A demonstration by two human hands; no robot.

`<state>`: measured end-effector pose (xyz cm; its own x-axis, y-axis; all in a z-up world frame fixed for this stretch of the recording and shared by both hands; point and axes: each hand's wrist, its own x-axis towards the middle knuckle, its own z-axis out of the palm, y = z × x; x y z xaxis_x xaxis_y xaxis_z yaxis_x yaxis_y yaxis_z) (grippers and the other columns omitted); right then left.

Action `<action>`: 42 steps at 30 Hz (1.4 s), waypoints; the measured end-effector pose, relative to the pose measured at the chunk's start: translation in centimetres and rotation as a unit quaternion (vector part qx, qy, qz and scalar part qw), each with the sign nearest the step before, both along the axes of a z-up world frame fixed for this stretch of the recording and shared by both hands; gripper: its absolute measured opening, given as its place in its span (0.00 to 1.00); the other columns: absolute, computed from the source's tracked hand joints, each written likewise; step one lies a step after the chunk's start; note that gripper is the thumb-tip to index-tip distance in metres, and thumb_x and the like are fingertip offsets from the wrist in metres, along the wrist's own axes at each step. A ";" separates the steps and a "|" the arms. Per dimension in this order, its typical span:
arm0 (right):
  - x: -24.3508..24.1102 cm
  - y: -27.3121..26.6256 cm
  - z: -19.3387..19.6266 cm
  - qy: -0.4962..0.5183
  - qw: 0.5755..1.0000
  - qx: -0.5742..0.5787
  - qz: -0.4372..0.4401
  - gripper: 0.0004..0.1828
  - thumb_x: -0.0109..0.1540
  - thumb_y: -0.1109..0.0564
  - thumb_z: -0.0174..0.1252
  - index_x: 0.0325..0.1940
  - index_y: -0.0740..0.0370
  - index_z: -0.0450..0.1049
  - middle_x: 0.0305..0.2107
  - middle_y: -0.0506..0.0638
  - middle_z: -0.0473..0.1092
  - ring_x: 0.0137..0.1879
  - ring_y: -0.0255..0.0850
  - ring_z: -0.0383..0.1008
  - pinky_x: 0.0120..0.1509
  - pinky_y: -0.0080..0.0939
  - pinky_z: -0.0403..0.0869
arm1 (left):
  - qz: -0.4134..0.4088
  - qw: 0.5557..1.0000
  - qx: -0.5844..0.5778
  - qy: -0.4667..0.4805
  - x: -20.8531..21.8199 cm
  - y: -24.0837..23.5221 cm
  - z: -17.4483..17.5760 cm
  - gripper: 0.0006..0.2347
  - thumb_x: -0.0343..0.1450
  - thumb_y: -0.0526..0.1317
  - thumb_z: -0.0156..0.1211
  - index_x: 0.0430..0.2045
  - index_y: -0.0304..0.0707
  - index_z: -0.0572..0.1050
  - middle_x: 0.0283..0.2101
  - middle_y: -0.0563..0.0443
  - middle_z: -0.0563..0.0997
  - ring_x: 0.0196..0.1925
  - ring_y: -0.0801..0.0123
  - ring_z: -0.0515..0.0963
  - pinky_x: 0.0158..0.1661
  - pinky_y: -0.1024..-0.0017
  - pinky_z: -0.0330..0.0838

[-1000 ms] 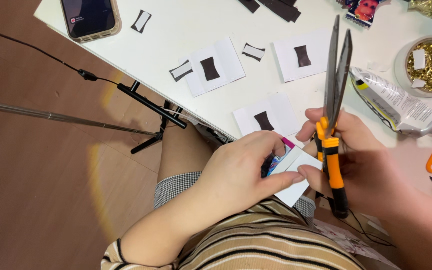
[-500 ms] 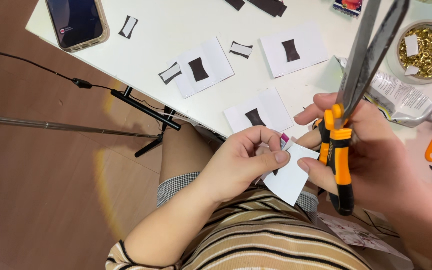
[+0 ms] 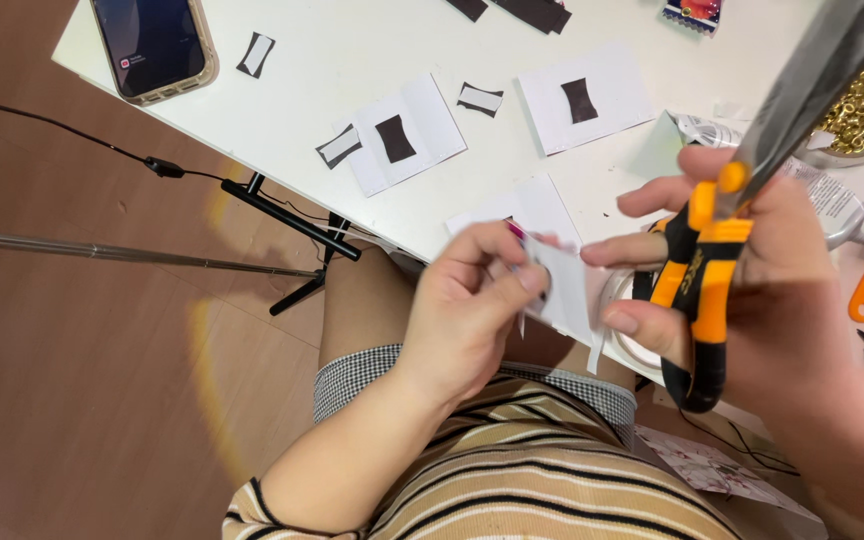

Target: The person applies clear tape to small black rectangular pieces and places them on white paper squares. They then fold a small colorful wrapper, apply tape to it, and trim the excess tape and paper edges using scissors.

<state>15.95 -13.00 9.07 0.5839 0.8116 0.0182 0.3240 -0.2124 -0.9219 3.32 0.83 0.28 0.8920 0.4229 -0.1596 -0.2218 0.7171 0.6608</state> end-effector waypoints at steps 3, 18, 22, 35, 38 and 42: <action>-0.1 0.4 -0.4 0.079 0.996 0.018 -0.045 0.50 0.44 0.67 0.69 0.63 0.61 0.47 0.54 0.62 0.68 0.53 0.54 0.85 0.57 0.49 0.84 | 0.128 0.991 -0.010 -0.036 0.9 0.0 0.4 0.08 0.69 0.30 0.66 0.35 0.39 0.71 0.51 0.30 0.77 0.62 0.55 0.76 0.62 0.58 0.72; 4.3 -1.2 -3.3 0.058 0.988 0.126 0.069 0.34 0.56 0.73 0.58 0.63 0.57 0.55 0.45 0.57 0.67 0.40 0.44 0.86 0.44 0.37 0.84 | -0.103 0.983 -0.113 -0.099 0.7 1.6 -0.7 0.22 0.78 0.58 0.41 0.21 0.39 0.60 0.34 0.37 0.82 0.56 0.40 0.80 0.54 0.52 0.74; 4.5 -1.9 -3.8 0.058 0.983 0.118 0.127 0.33 0.56 0.74 0.60 0.63 0.60 0.60 0.46 0.57 0.70 0.43 0.41 0.86 0.51 0.36 0.85 | -0.317 0.919 -0.234 0.032 0.8 1.5 -1.3 0.10 0.84 0.39 0.45 0.51 0.27 0.65 0.47 0.19 0.78 0.39 0.43 0.85 0.37 0.54 0.85; 2.0 1.6 -1.4 0.232 0.967 0.029 -0.101 0.50 0.44 0.73 0.66 0.67 0.60 0.53 0.48 0.59 0.70 0.50 0.56 0.83 0.54 0.55 0.87 | 0.048 0.990 0.127 0.021 1.3 0.3 -0.8 0.07 0.76 0.30 0.54 0.27 0.40 0.71 0.33 0.55 0.72 0.35 0.74 0.71 0.37 0.77 0.69; 1.3 1.0 -3.1 0.161 0.986 0.010 -0.049 0.55 0.40 0.65 0.74 0.68 0.59 0.55 0.47 0.55 0.72 0.45 0.44 0.80 0.58 0.44 0.84 | 0.053 0.934 0.339 0.099 0.9 0.3 1.0 0.08 0.72 0.28 0.53 0.34 0.44 0.76 0.48 0.53 0.76 0.52 0.69 0.77 0.56 0.73 0.71; 0.7 1.3 -2.8 0.128 0.987 -0.049 -0.081 0.55 0.41 0.70 0.74 0.69 0.59 0.57 0.50 0.55 0.72 0.46 0.43 0.79 0.51 0.43 0.87 | 0.004 0.928 0.368 0.055 0.2 0.2 1.9 0.13 0.73 0.50 0.53 0.46 0.48 0.74 0.54 0.51 0.71 0.58 0.68 0.72 0.60 0.70 0.68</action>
<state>16.70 -11.73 6.32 0.6813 0.6977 -0.2215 0.0365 -0.3346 -0.9416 3.48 1.02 2.17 0.8836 0.4603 0.0856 -0.1281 0.0618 0.9898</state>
